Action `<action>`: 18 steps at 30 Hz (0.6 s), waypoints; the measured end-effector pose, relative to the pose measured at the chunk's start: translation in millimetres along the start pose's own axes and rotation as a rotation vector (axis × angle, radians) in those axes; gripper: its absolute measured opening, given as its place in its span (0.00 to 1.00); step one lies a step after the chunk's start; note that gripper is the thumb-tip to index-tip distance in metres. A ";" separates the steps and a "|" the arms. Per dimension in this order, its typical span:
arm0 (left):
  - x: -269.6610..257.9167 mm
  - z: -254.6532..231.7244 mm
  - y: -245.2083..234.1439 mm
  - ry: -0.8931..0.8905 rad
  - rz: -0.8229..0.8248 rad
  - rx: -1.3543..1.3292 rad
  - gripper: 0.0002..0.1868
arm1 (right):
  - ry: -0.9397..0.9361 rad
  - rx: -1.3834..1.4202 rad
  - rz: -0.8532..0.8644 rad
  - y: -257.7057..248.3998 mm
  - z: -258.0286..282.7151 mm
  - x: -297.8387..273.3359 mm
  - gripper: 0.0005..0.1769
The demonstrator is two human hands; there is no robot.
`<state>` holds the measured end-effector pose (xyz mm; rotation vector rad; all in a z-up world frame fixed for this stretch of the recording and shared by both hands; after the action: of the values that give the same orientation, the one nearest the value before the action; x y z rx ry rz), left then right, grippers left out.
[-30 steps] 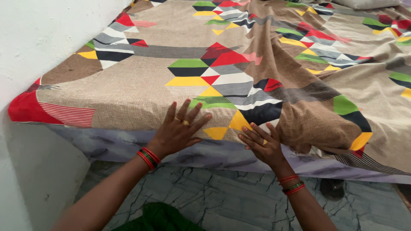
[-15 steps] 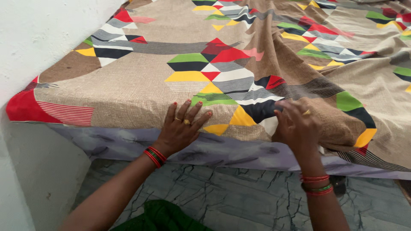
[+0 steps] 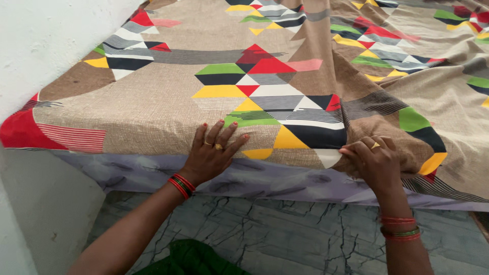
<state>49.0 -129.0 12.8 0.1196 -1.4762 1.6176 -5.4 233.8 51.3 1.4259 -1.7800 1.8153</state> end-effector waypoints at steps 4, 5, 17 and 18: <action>-1.3 0.2 2.2 0.005 -0.003 0.039 0.35 | -0.001 -0.044 0.036 -4.7 -0.5 7.2 0.13; -2.1 0.6 3.7 0.005 0.004 0.036 0.35 | 0.006 -0.050 0.023 -8.1 0.1 9.5 0.14; -5.7 2.5 11.3 0.006 0.003 0.024 0.37 | -0.238 0.086 -0.003 8.4 86.6 35.7 0.13; -5.2 2.1 10.4 0.003 0.004 0.021 0.37 | -0.247 0.072 0.010 16.1 87.6 32.9 0.10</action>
<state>44.1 -132.2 2.5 0.1264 -1.4585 1.6362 7.0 139.8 46.9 1.7385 -1.8513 1.7910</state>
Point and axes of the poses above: each hand's wrist, its own x-axis towards the middle knuckle, its own y-axis out of the palm, z = x × y, the point moved 6 cm from there along x, towards the middle knuckle, and after that the axes turned 15 degrees about -x, right-handed, at the moved point
